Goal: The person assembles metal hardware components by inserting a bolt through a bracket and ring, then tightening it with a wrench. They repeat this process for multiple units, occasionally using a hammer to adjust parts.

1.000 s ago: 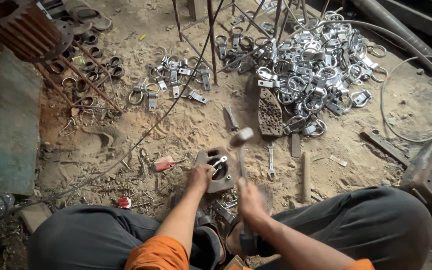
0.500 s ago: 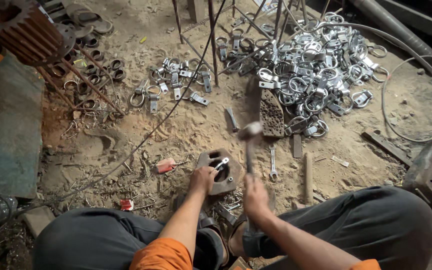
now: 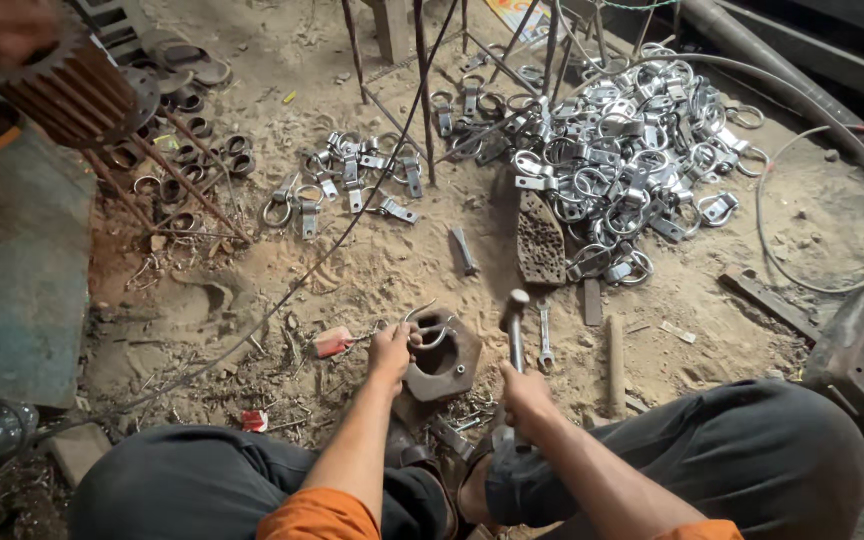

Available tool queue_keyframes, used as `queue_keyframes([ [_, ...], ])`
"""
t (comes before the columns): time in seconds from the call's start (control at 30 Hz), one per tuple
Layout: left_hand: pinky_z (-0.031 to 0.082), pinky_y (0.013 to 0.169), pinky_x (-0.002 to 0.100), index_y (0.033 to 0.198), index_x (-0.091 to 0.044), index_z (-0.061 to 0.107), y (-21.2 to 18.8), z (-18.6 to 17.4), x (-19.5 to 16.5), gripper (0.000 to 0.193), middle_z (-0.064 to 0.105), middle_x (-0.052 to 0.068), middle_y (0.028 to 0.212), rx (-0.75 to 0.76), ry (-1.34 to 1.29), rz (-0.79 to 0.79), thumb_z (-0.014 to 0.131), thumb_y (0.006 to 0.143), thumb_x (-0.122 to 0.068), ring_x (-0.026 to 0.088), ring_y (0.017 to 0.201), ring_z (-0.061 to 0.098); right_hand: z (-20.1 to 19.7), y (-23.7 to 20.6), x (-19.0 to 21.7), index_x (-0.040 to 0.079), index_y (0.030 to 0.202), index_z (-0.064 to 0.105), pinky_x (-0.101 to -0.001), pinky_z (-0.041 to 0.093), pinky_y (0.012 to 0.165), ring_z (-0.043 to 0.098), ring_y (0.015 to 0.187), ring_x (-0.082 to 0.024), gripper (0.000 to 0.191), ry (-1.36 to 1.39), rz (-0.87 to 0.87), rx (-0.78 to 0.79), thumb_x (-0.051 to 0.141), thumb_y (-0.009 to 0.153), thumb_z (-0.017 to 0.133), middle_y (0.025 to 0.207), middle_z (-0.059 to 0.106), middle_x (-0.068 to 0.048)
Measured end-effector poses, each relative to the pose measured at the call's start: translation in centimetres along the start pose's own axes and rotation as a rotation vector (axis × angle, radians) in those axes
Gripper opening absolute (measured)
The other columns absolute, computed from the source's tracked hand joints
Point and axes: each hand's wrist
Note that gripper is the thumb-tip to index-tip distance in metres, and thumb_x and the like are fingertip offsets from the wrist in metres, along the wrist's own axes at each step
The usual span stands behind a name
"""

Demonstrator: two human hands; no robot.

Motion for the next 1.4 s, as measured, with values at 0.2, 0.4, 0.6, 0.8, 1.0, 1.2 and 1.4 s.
queue_keyframes([
  [0.2,0.047,0.053,0.027,0.099,-0.004,0.074,0.1,0.1,-0.8,0.029,0.072,0.003,0.079,-0.027,-0.095,0.038,0.055,0.105,-0.026,0.010,0.061,0.059,-1.0,0.6,-0.3,-0.003,0.119,0.068,-0.0481,0.056,0.076,0.072,0.087,-0.037,0.059,-0.635,-0.078,-0.174,0.050,0.093,0.070,0.097,0.071,-0.020],
  [0.4,0.047,0.054,0.026,0.105,-0.004,0.071,1.2,0.6,-1.3,0.027,0.068,0.002,0.078,0.049,-0.350,0.034,0.056,0.106,-0.026,0.011,0.063,0.061,-1.9,-0.2,-0.1,0.010,0.150,0.042,-0.0520,0.037,0.114,0.039,0.145,-0.036,0.079,-1.032,-0.217,-0.144,0.058,0.091,0.065,0.157,0.038,-0.019],
  [0.6,0.053,0.059,0.027,0.111,-0.003,0.069,2.4,1.7,0.1,0.022,0.070,0.004,0.087,0.203,-0.489,0.003,0.056,0.106,-0.020,0.013,0.072,0.067,-0.1,-0.5,1.7,0.016,0.138,0.056,-0.0465,0.042,0.107,0.049,0.132,-0.034,0.057,-0.685,-0.729,-0.188,0.043,0.090,0.069,0.147,0.047,-0.016],
  [0.8,0.059,0.067,0.030,0.126,-0.001,0.059,2.9,2.6,-1.1,0.025,0.072,0.009,0.096,0.356,-0.609,0.010,0.051,0.105,-0.012,0.018,0.081,0.071,0.6,-0.6,0.4,0.011,0.099,0.078,-0.0406,0.059,0.076,0.076,0.081,-0.030,0.023,-0.701,-0.785,0.107,0.030,0.086,0.074,0.090,0.077,-0.014],
  [1.0,0.064,0.074,0.034,0.128,0.002,0.053,0.7,-1.0,-6.6,0.028,0.070,0.014,0.100,0.409,-0.374,0.011,0.052,0.101,-0.007,0.022,0.084,0.074,2.2,1.1,-1.4,0.013,0.088,0.078,-0.0466,0.057,0.077,0.072,0.084,-0.036,0.012,-1.421,-0.880,0.502,0.021,0.082,0.071,0.088,0.074,-0.016],
  [1.2,0.066,0.075,0.034,0.123,0.005,0.053,-1.4,-6.8,-6.4,0.026,0.069,0.015,0.104,0.240,-0.289,0.080,0.056,0.097,0.000,0.025,0.085,0.074,3.1,2.1,-2.0,0.011,0.083,0.075,-0.0487,0.059,0.071,0.073,0.081,-0.037,0.012,-1.472,-0.983,0.372,0.015,0.085,0.064,0.085,0.074,-0.017],
  [1.4,0.063,0.070,0.034,0.115,0.001,0.052,0.7,-6.7,-2.1,0.020,0.070,0.016,0.104,0.051,-0.391,0.002,0.055,0.095,0.002,0.027,0.084,0.075,3.8,2.8,-2.6,0.010,0.076,0.075,-0.0489,0.059,0.072,0.073,0.081,-0.037,0.015,-1.477,-0.893,0.359,0.019,0.083,0.066,0.085,0.074,-0.018],
])
Point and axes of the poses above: each hand's wrist, its own y-axis towards the middle knuckle, its own z-axis out of the palm, x = y × z
